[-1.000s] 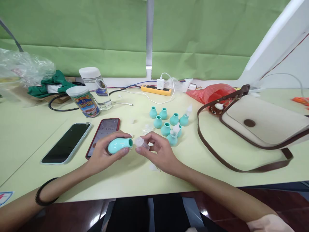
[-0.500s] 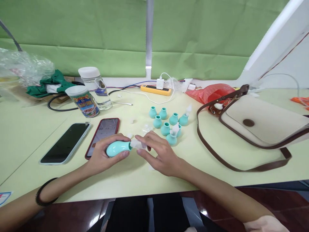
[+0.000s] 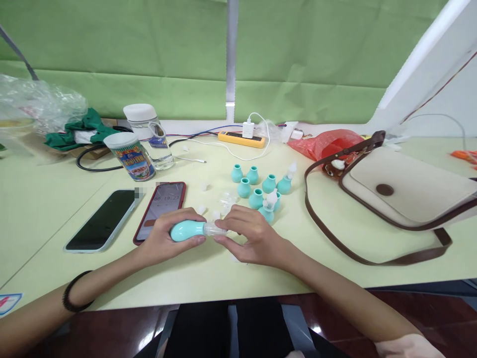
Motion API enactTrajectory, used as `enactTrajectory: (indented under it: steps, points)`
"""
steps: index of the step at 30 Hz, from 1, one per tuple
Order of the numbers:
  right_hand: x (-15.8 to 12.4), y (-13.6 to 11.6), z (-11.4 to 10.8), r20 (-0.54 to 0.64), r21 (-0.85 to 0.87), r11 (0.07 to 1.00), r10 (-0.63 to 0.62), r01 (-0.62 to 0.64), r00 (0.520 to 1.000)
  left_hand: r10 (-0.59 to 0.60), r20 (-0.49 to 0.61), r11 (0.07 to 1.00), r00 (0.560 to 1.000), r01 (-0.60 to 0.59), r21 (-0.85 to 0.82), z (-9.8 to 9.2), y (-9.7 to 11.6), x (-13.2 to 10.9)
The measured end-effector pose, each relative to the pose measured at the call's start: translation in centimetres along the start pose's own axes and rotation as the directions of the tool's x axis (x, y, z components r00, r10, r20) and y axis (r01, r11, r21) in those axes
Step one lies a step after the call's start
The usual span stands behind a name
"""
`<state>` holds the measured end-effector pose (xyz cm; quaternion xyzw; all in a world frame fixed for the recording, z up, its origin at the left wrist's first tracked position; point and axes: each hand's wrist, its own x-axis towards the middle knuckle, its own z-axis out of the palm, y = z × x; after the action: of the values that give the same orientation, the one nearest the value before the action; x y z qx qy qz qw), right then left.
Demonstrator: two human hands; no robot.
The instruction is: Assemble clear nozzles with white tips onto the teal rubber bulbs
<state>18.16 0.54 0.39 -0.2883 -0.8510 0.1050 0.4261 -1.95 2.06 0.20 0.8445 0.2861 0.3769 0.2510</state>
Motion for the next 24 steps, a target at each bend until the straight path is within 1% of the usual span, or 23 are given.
enactTrajectory:
  steps: [3,6,8,10,11,13,15,17,19,22,24]
  points:
    - [0.1,0.1,-0.1,0.054,0.018,1.0,-0.01,0.009,0.998,-0.005,0.019,1.0,1.0,0.005,0.013,0.1,-0.2,0.0]
    - [0.1,-0.1,0.1,0.078,0.063,0.997,0.048,-0.053,0.996,0.015,0.029,0.999,0.999,-0.016,0.029,0.2,-0.2,-0.1]
    - [0.1,-0.4,0.3,0.052,0.141,0.98,0.135,-0.141,0.989,0.032,0.017,0.999,0.999,-0.032,0.026,0.2,-0.2,-0.2]
    - [0.1,-0.7,0.4,0.044,0.258,0.927,0.268,-0.27,0.962,0.048,-0.003,0.999,0.999,-0.048,0.023,0.2,-0.2,-0.2]
    - [0.1,-0.8,0.4,0.072,0.323,0.879,0.346,-0.35,0.935,0.058,-0.011,0.998,0.998,-0.057,0.028,0.2,-0.2,-0.2]
    - [0.2,-1.0,0.4,0.182,0.434,0.744,0.48,-0.508,0.858,0.086,-0.014,0.995,0.996,-0.086,0.049,0.3,-0.2,-0.3]
    - [0.4,-1.0,0.3,0.3,0.518,0.594,0.548,-0.616,0.781,0.121,-0.007,0.989,0.993,-0.12,0.083,0.3,-0.3,-0.4]
    - [0.6,-1.0,0.2,0.382,0.579,0.468,0.568,-0.668,0.729,0.161,0.004,0.98,0.987,-0.16,0.12,0.3,-0.4,-0.5]
    - [0.7,-1.0,0.2,0.44,0.612,0.375,0.57,-0.696,0.694,0.198,0.016,0.967,0.98,-0.198,0.158,0.3,-0.4,-0.6]
    - [0.9,-0.8,0.1,0.516,0.622,0.269,0.566,-0.736,0.643,0.253,0.028,0.941,0.967,-0.253,0.225,0.3,-0.1,-0.7]
    - [0.9,-0.7,0.1,0.569,0.602,0.212,0.562,-0.77,0.6,0.283,0.039,0.919,0.958,-0.282,0.276,0.3,0.0,-0.8]
